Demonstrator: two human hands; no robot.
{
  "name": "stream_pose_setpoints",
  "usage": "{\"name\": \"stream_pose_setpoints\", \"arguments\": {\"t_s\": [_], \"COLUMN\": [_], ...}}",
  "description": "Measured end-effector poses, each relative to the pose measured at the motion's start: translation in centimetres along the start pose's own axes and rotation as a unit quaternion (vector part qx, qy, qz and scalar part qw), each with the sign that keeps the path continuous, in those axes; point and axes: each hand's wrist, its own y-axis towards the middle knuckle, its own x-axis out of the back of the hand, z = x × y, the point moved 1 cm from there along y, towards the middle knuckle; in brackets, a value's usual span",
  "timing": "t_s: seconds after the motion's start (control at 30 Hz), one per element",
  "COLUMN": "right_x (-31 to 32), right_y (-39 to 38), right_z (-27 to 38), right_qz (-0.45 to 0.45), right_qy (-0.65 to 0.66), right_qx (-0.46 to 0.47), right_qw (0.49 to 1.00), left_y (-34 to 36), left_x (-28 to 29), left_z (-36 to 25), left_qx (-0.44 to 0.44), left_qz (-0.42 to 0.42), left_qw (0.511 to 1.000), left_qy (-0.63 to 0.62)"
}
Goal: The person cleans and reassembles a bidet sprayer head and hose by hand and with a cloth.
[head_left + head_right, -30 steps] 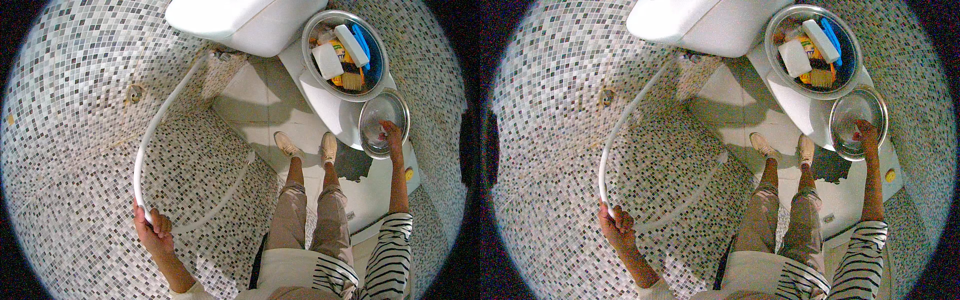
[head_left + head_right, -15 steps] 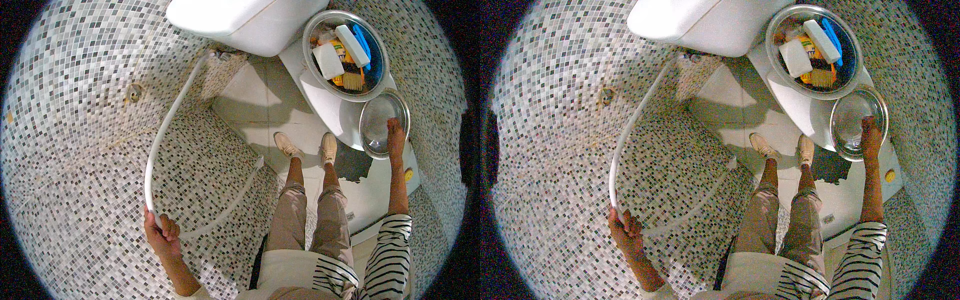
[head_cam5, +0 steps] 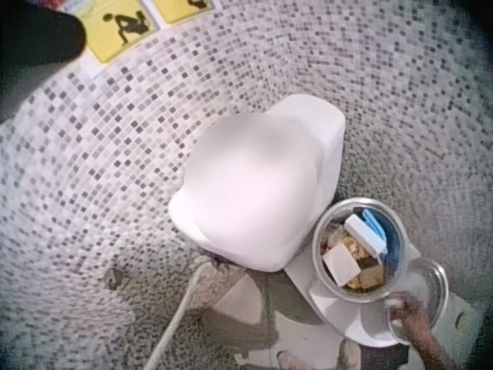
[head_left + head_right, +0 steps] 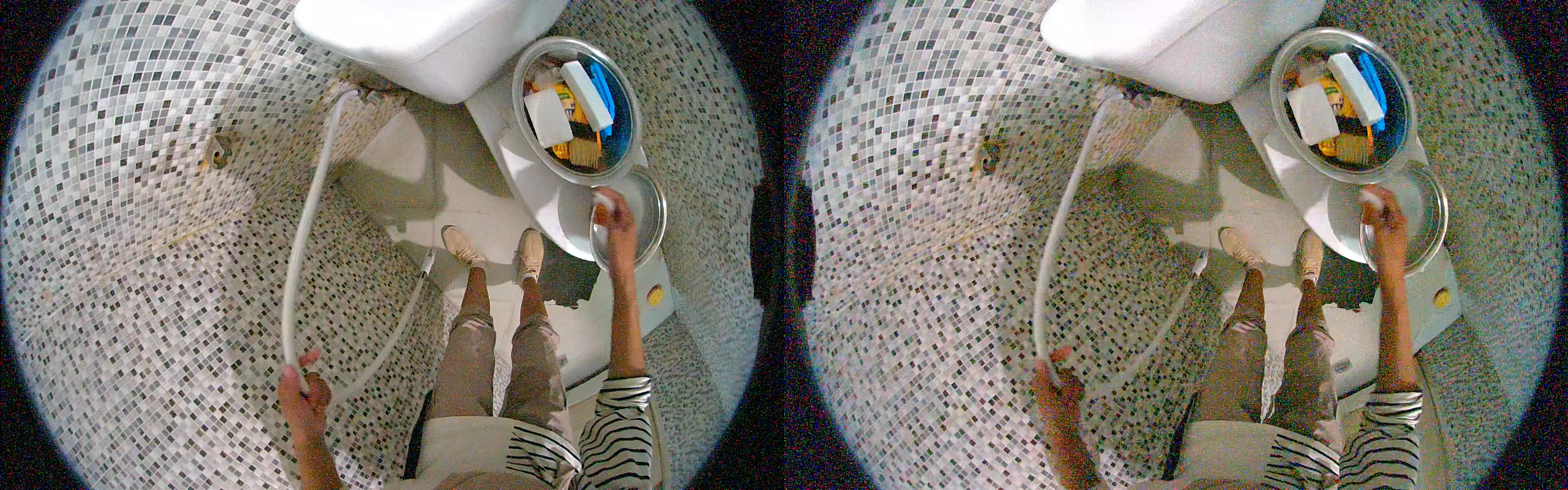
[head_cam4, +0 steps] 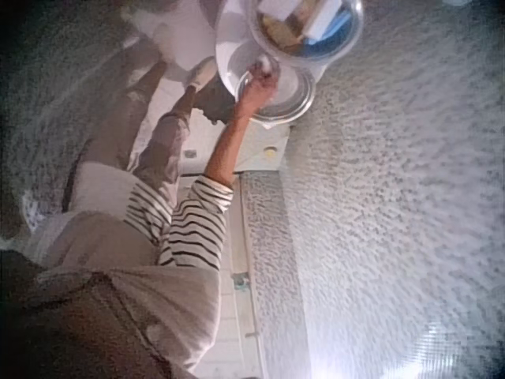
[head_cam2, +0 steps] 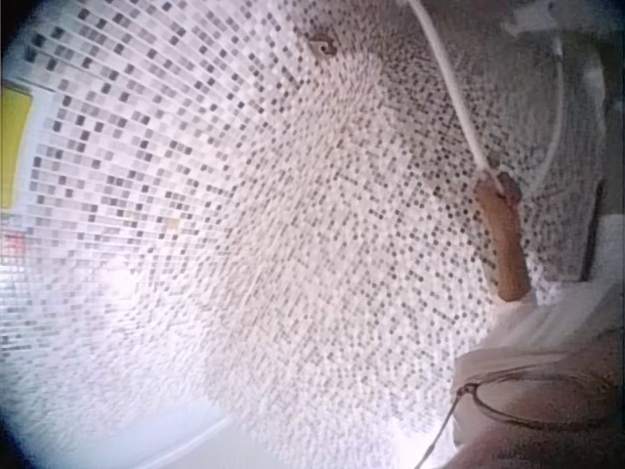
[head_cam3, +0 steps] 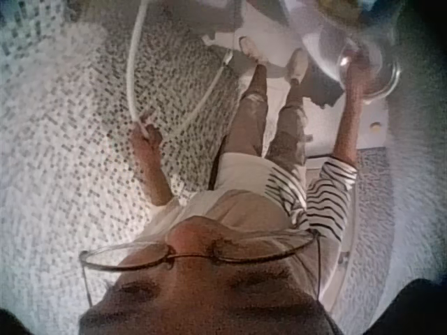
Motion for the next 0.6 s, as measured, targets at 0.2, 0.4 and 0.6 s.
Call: {"name": "stream_pose_setpoints", "arguments": {"t_s": [0.2,0.4,0.6], "right_x": [-15.5,-29.7,-37.7], "right_y": [0.6,7.0,15.3], "right_z": [7.8,11.2,12.3], "right_qz": [0.17,0.128,0.067], "right_qy": [0.131,0.102,-0.077], "right_qx": [0.012,0.053,0.214], "right_qw": [0.977,0.985,0.971], "left_y": [0.8,1.1,0.6], "left_x": [3.1,3.7,7.6], "left_z": [6.2,10.5,19.3], "left_qx": [0.113,0.213,0.262], "left_qz": [-0.002,-0.051,-0.066], "left_qw": [0.986,0.967,0.963], "left_qy": [0.119,0.13,-0.013]}}
